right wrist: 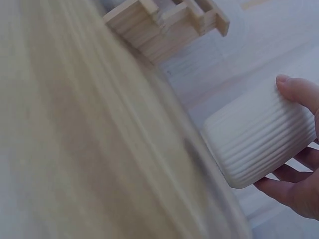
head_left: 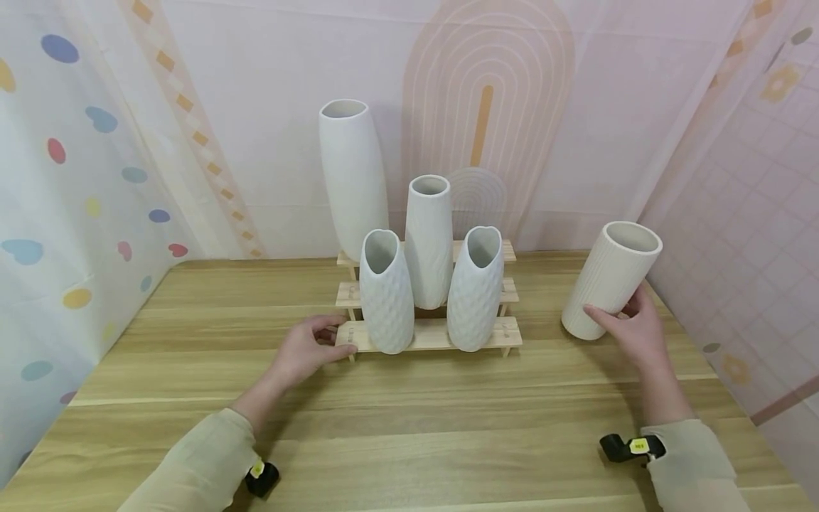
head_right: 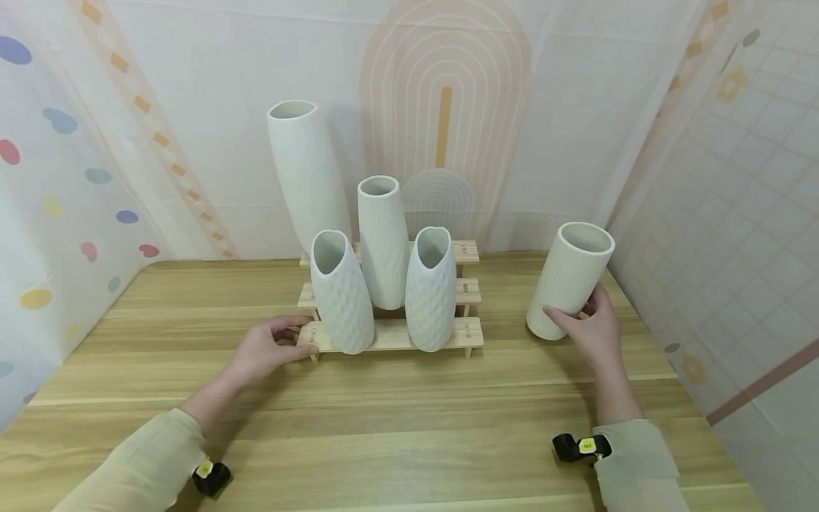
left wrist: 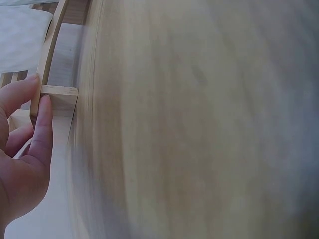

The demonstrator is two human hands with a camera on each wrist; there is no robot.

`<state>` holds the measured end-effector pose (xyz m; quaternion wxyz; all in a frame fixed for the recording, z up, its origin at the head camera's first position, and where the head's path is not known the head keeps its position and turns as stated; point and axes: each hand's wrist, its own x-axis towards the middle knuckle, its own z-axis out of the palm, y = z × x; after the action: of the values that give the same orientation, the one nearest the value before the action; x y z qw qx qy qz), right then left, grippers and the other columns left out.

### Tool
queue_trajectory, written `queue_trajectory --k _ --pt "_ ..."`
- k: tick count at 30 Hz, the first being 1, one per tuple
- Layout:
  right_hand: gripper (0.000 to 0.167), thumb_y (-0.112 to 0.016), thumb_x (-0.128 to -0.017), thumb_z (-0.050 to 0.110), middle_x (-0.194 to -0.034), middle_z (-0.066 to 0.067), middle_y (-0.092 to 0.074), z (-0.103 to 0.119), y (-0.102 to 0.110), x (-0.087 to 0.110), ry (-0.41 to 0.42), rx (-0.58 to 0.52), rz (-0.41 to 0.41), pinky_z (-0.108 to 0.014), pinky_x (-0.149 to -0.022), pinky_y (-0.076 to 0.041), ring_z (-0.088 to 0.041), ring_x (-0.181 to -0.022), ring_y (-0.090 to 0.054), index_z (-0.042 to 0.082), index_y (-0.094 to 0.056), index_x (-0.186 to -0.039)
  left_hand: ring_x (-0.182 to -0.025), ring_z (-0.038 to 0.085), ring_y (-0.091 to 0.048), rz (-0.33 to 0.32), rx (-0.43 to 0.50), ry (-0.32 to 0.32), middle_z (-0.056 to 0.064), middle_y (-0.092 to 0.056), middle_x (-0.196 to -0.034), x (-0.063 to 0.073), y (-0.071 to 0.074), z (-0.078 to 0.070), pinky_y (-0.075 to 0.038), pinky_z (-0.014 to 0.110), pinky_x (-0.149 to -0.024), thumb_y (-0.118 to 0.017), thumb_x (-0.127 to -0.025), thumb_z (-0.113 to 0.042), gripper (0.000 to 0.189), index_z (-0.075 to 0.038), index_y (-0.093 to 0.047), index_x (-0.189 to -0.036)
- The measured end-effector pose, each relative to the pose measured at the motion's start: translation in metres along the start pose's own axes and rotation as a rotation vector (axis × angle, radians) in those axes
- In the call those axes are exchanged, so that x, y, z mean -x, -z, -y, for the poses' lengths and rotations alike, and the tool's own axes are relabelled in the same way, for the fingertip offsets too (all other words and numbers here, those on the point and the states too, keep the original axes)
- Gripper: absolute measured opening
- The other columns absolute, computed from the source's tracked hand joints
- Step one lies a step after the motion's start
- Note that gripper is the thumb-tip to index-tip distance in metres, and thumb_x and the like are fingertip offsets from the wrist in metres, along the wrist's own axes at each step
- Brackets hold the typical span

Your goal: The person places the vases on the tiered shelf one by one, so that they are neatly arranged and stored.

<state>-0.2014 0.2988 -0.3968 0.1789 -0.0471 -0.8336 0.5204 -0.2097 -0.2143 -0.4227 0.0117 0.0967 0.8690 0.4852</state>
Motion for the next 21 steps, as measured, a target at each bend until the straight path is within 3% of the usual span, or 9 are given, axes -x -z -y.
queue_trajectory --k 5,13,21 --pt "0.067 -0.079 -0.084 0.012 -0.115 0.012 -0.055 0.018 0.000 -0.004 0.079 -0.070 0.011 -0.015 -0.078 -0.047 -0.004 -0.103 -0.054 0.014 -0.046 -0.143 -0.094 0.026 -0.063 -0.001 -0.021 -0.010 0.014 -0.066 -0.107 0.000 0.000 -0.001 -0.053 0.033 -0.076 -0.086 -0.078 -0.018 0.053 0.003 -0.065 -0.123" --pt "0.064 -0.078 -0.086 0.011 -0.121 0.004 -0.059 0.064 -0.006 -0.016 0.163 -0.112 0.077 -0.017 -0.080 -0.049 -0.010 -0.107 -0.056 0.013 -0.047 -0.142 -0.095 0.027 -0.063 0.001 -0.029 -0.013 0.016 -0.065 -0.111 0.000 0.000 -0.002 -0.053 0.033 -0.076 -0.085 -0.079 -0.018 0.054 0.004 -0.064 -0.124" --pt "0.070 -0.080 -0.082 0.006 -0.127 -0.004 -0.059 0.097 -0.026 -0.034 0.227 -0.204 0.133 -0.021 -0.083 -0.049 -0.012 -0.110 -0.057 0.011 -0.046 -0.144 -0.095 0.027 -0.063 -0.008 -0.033 -0.025 0.017 -0.064 -0.113 0.001 0.000 -0.002 -0.053 0.033 -0.076 -0.085 -0.078 -0.014 0.054 0.004 -0.064 -0.124"
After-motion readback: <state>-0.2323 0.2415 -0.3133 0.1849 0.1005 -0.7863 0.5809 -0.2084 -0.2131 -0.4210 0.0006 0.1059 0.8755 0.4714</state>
